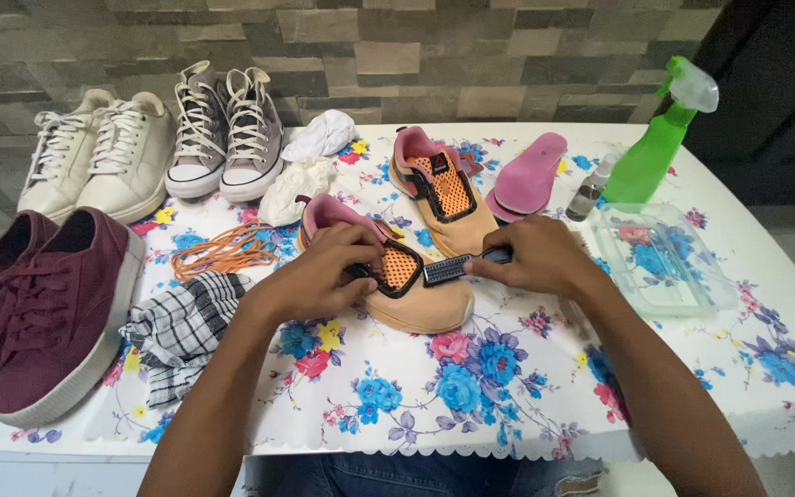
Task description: The person uses a black brush to clean a pink and orange Reebok sneaker. They scrub the upper mesh, the side panels, the heel, and the white sole. The person rotates the shoe to access different areas and continues brushing until the end of the clip.
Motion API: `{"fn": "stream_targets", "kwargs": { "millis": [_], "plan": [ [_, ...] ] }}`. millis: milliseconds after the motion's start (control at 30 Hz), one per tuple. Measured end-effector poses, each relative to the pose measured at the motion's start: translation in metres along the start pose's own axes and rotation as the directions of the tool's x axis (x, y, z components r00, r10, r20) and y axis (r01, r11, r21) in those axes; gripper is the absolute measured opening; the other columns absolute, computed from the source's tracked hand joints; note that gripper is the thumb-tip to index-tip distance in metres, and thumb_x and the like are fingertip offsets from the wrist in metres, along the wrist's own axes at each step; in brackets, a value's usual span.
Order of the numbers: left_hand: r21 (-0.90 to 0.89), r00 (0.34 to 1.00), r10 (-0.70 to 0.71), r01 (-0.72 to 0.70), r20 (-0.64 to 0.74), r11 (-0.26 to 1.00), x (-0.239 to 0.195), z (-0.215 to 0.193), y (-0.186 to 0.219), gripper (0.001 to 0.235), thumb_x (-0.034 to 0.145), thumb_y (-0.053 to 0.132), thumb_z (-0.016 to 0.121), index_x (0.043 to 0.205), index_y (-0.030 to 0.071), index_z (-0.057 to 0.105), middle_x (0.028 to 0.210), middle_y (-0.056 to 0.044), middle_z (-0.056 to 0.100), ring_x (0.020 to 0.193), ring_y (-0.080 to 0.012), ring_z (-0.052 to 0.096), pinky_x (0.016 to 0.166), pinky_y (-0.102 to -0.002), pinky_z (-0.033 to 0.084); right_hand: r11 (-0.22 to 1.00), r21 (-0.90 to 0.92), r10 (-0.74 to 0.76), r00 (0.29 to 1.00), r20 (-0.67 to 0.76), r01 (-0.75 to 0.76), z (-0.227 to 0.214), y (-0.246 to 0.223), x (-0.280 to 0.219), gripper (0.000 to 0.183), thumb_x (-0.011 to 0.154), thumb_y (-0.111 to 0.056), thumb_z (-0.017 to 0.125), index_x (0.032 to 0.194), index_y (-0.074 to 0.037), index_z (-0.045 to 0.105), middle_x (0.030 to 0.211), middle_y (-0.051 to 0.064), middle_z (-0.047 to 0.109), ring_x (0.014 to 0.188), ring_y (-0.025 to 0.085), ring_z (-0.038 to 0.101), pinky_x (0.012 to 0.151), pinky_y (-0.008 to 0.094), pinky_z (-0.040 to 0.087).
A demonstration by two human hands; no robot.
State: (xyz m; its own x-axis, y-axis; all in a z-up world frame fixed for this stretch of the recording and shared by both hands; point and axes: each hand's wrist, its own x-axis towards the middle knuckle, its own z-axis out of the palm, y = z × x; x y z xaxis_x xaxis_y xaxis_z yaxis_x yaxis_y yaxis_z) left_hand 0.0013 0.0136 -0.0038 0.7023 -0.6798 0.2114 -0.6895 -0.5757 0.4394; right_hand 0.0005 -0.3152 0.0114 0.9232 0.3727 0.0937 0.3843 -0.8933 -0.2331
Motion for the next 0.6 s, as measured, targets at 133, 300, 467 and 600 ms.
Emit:
{"fn": "stream_targets", "kwargs": {
  "millis": [133, 300, 467, 600],
  "plan": [
    [0.016, 1.0, -0.012, 0.012, -0.011, 1.0, 0.001, 0.005, -0.006, 0.02, 0.096, 0.029, 0.069, 0.112, 0.018, 0.075, 0.121, -0.007, 0.066, 0.124, -0.0305, 0.058, 0.114, -0.049, 0.036, 0.993, 0.004, -0.119, 0.993, -0.006, 0.119, 0.02, -0.023, 0.005, 0.048, 0.084, -0.068, 0.069, 0.082, -0.02, 0.074, 0.068, 0.014, 0.072, 0.083, 0.043, 0.074, 0.076, 0.052, 0.057],
    [0.028, 1.0, -0.014, 0.013, 0.013, 1.0, -0.001, 0.002, -0.006, 0.02, 0.096, 0.034, 0.068, 0.108, 0.019, 0.071, 0.123, -0.007, 0.065, 0.126, -0.032, 0.057, 0.112, -0.05, 0.039, 0.994, -0.023, -0.108, 0.993, 0.047, 0.109, 0.017, -0.016, 0.009, 0.047, 0.081, -0.07, 0.069, 0.087, -0.024, 0.078, 0.074, 0.012, 0.076, 0.089, 0.041, 0.076, 0.081, 0.051, 0.058],
    [0.143, 0.999, 0.01, -0.005, -0.033, 0.99, 0.007, 0.015, -0.014, 0.019, 0.097, 0.031, 0.065, 0.112, 0.019, 0.07, 0.119, -0.006, 0.065, 0.122, -0.0326, 0.059, 0.104, -0.049, 0.044, 0.994, -0.098, -0.056, 0.998, -0.034, 0.053, 0.009, -0.014, 0.0, 0.047, 0.085, -0.07, 0.067, 0.084, -0.024, 0.077, 0.068, 0.013, 0.074, 0.083, 0.042, 0.075, 0.079, 0.051, 0.058],
    [0.126, 0.998, 0.018, -0.011, -0.053, 0.992, 0.006, 0.011, -0.009, 0.017, 0.098, 0.03, 0.065, 0.107, 0.017, 0.07, 0.113, -0.007, 0.068, 0.118, -0.0353, 0.063, 0.098, -0.051, 0.049, 0.981, -0.052, -0.184, 0.981, 0.057, 0.187, 0.021, -0.028, -0.001, 0.048, 0.082, -0.072, 0.067, 0.08, -0.025, 0.074, 0.067, 0.013, 0.073, 0.082, 0.043, 0.075, 0.076, 0.052, 0.057]
  ]
}}
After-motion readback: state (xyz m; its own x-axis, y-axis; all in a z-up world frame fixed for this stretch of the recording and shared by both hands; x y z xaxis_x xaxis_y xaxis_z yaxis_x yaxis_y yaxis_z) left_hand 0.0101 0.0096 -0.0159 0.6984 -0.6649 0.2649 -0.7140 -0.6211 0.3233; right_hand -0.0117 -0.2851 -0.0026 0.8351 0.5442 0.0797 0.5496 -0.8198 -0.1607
